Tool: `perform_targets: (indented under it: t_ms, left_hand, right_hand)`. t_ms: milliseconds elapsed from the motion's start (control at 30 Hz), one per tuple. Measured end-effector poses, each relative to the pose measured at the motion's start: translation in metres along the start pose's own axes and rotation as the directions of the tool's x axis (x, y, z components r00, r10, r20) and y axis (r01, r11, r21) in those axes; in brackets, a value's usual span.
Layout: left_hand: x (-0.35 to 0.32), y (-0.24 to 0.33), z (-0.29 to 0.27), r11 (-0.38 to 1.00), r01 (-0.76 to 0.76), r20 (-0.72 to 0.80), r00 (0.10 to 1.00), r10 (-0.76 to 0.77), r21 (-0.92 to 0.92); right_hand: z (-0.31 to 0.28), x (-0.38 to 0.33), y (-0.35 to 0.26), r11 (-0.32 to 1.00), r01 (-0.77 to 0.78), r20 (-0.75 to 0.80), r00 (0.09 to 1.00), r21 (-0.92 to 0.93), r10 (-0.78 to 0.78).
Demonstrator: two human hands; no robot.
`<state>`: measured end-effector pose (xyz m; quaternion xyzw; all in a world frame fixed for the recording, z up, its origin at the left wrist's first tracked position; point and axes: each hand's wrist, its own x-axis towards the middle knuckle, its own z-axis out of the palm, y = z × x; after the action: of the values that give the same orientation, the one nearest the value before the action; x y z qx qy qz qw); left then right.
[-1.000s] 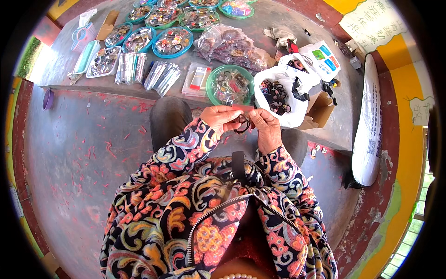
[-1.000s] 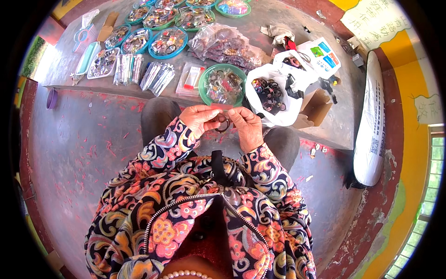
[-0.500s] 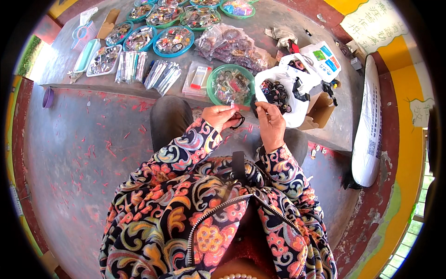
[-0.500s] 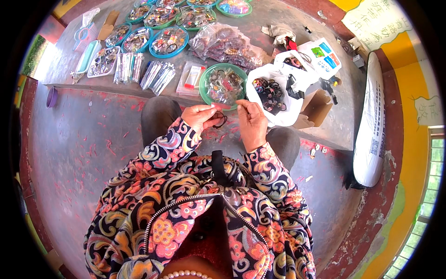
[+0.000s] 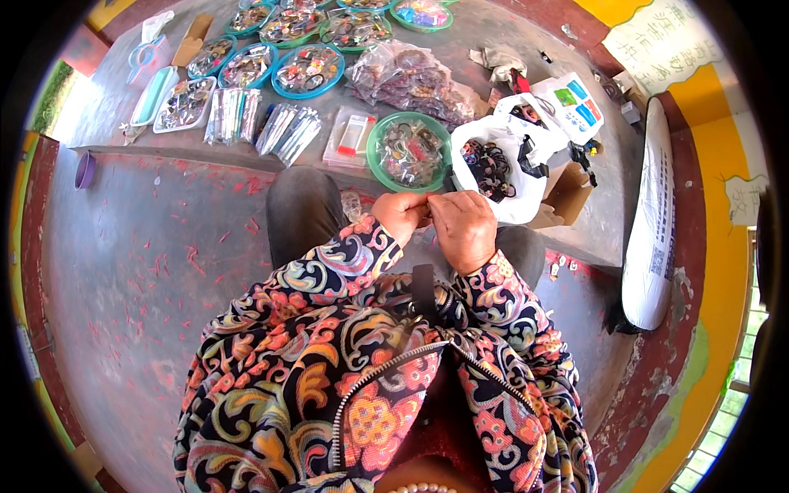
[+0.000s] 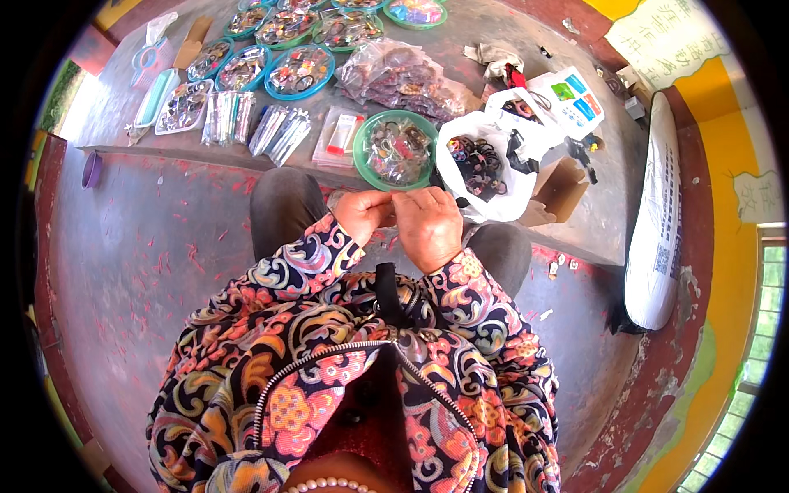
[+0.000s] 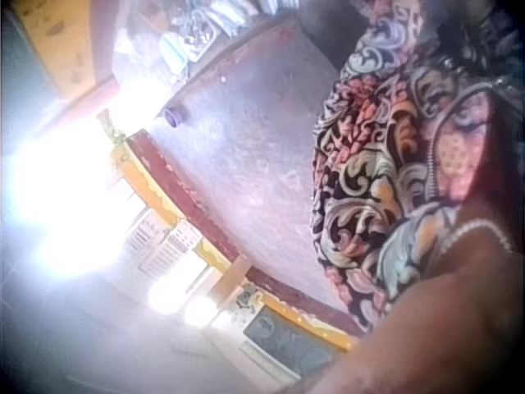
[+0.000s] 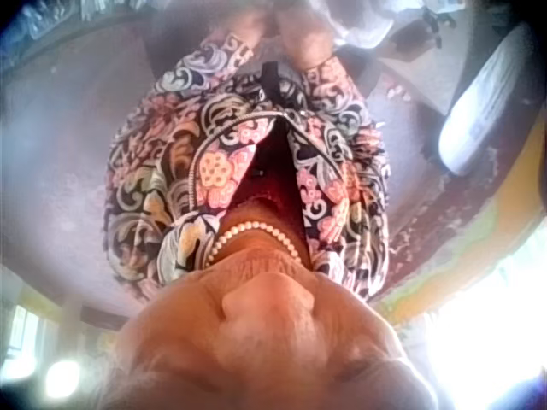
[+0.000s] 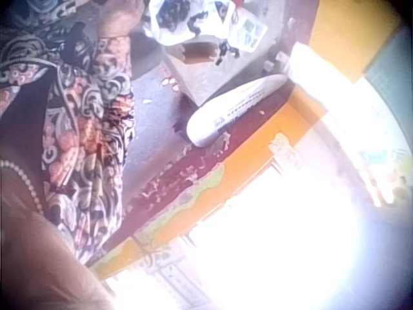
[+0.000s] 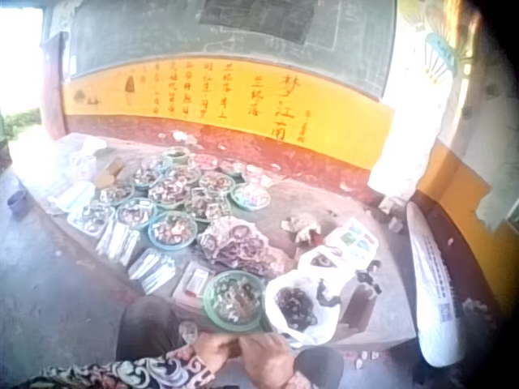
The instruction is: The person sits on the floor and assembles small keychains by hand. They pick up small plastic charms and metal rings, attach the charms to the rings, and place the finished keychains into a green plastic bowl.
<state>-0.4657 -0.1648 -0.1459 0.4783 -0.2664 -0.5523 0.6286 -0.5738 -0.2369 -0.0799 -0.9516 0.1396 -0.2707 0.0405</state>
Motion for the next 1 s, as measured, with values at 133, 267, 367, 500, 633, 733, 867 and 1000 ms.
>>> perform_targets:
  t_ms: [133,267,367,500,633,733,867,1000]
  left_hand:
    - [-0.002,0.000,0.004,0.955,-0.147,-0.030,0.987,0.160,0.257]
    - [-0.005,0.002,0.004,0.770,-0.298,0.007,0.934,0.357,0.565]
    - [-0.003,-0.002,0.004,0.775,-0.304,0.011,0.933,0.359,0.554]
    - [-0.003,-0.005,0.008,0.863,-0.364,-0.038,0.915,0.401,0.351]
    - [-0.003,-0.001,0.009,0.915,-0.259,-0.045,0.957,0.287,0.309]
    - [-0.004,0.002,0.009,0.951,-0.171,-0.043,0.981,0.188,0.258]
    - [0.001,-0.007,0.004,0.973,-0.093,-0.031,0.994,0.102,0.211]
    - [0.001,-0.006,0.005,0.987,-0.059,-0.049,0.997,0.067,0.148]
  right_hand:
    - [0.001,-0.001,0.000,0.994,0.056,0.043,0.998,-0.094,-0.052]
    - [0.002,-0.002,-0.004,0.988,0.075,0.083,0.994,-0.136,-0.064]
    - [0.003,-0.002,-0.002,0.990,0.075,0.066,0.996,-0.120,-0.068]
    - [0.006,-0.004,0.001,0.997,0.049,-0.037,0.998,-0.058,-0.051]
    - [0.004,-0.003,0.003,0.997,-0.062,-0.067,0.996,0.046,0.065]
    - [0.004,-0.002,0.003,0.958,-0.212,-0.059,0.972,0.194,0.227]
    - [0.008,-0.008,0.007,0.856,-0.395,0.008,0.909,0.333,0.417]
    - [0.007,-0.008,0.007,0.696,-0.540,0.138,0.826,0.474,0.547]
